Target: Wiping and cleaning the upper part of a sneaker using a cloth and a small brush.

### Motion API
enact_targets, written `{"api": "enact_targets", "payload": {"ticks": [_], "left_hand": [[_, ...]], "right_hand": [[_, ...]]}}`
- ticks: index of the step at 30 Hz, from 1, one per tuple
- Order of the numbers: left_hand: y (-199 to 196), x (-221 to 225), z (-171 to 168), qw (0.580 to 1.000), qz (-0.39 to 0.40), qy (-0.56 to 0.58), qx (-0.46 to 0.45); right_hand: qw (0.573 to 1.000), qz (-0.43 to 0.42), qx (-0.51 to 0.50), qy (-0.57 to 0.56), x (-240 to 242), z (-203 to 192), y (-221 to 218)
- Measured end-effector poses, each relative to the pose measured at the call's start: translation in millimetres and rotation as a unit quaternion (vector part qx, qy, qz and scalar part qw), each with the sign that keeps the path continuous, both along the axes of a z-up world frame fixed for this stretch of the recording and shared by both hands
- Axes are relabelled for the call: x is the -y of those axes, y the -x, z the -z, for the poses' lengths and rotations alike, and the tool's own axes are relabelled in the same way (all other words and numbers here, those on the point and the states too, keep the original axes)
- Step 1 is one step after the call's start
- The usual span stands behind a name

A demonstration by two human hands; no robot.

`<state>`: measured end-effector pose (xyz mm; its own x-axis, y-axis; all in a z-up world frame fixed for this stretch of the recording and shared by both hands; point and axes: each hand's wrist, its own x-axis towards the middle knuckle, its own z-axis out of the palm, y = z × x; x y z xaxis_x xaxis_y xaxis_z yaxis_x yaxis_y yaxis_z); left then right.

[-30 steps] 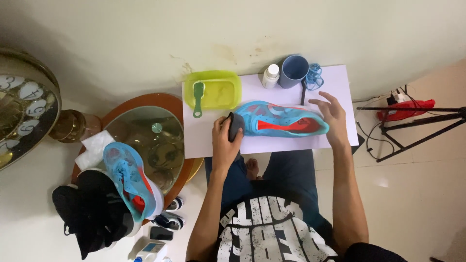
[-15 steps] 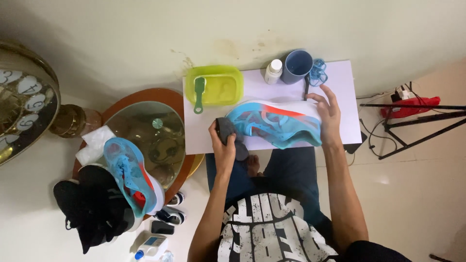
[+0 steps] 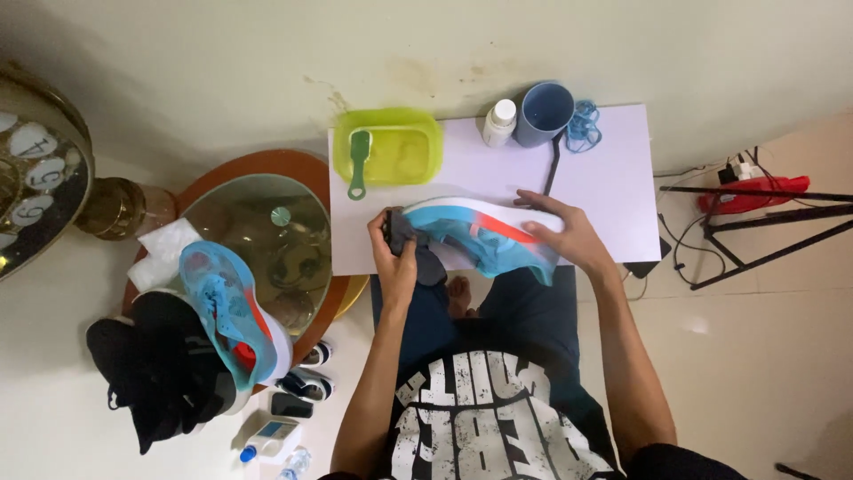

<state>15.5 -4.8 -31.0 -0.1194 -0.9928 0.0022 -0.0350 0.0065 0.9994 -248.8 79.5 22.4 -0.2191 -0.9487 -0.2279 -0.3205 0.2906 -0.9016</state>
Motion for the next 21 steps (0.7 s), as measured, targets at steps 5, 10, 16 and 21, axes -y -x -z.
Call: {"api": "enact_targets", "payload": {"ticks": [5,10,16,21], "left_hand": [[3,-3,2,0.999,-0.019,0.010,0.031],[2,-7,-4,0.991,-0.058,0.066,0.098],[10,4,-54,0.976,-0.028,0.197,0.092],[65,38,-90,0.988,0.008,0.148,-0.033]], "right_hand": [[1.000,-0.020,0.005,0.004,-1,3,1],[0.999,0.000,0.022,0.025,-1,19,7],[0.998,-0.038,-0.011,0.054,3,7,1],[0.991,-0.058,-0.073,0.095,13,1,-7]]}}
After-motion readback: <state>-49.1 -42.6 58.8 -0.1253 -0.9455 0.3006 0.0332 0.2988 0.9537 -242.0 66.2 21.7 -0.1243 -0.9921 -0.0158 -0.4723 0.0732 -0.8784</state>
